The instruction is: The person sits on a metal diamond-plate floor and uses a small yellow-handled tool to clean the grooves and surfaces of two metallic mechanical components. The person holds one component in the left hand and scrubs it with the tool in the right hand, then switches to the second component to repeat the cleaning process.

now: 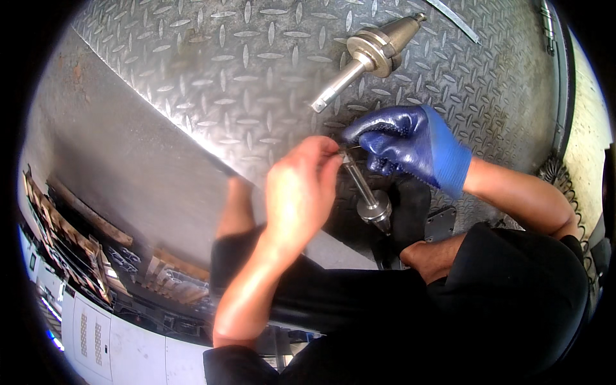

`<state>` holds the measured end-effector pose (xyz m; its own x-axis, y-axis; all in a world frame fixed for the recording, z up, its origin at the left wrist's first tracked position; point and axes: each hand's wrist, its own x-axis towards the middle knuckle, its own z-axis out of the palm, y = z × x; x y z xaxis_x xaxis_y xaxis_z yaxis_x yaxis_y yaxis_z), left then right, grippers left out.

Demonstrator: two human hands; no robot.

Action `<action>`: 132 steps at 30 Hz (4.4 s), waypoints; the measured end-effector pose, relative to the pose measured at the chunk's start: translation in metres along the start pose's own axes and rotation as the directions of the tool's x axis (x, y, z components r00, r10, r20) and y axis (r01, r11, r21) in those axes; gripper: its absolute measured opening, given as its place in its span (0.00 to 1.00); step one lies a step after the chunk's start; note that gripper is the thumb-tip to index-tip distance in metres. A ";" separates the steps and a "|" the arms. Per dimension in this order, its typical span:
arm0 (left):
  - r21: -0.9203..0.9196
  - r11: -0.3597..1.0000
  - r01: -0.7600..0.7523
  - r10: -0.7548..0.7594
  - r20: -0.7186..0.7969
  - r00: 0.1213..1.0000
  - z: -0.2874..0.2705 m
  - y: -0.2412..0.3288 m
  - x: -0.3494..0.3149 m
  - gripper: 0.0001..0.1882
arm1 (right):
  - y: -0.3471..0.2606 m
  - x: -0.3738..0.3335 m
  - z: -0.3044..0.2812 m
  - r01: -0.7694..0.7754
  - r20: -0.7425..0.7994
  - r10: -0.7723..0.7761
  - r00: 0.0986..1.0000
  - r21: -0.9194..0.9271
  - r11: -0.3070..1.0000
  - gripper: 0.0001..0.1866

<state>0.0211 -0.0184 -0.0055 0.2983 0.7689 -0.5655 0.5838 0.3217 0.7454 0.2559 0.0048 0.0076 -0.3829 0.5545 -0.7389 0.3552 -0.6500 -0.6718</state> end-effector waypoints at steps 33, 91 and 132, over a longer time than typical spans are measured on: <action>-0.024 0.999 0.027 -0.026 0.018 0.999 0.000 0.003 0.001 0.11 | 0.007 -0.003 -0.006 0.064 0.074 -0.065 0.995 0.017 0.998 0.16; -0.015 1.000 0.017 -0.017 0.006 1.000 0.001 0.003 0.001 0.11 | 0.020 -0.004 -0.011 0.289 0.182 -0.224 0.957 -0.554 0.781 0.28; -0.111 0.991 0.075 -0.067 0.081 0.994 0.007 -0.003 0.001 0.18 | 0.021 -0.007 -0.016 0.462 0.245 -0.515 0.821 -0.816 0.347 0.31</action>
<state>0.0251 -0.0224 -0.0113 0.3189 0.6985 -0.6406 0.5172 0.4381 0.7353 0.2794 -0.0044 -0.0016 -0.7066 0.6627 -0.2481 0.6427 0.4544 -0.6168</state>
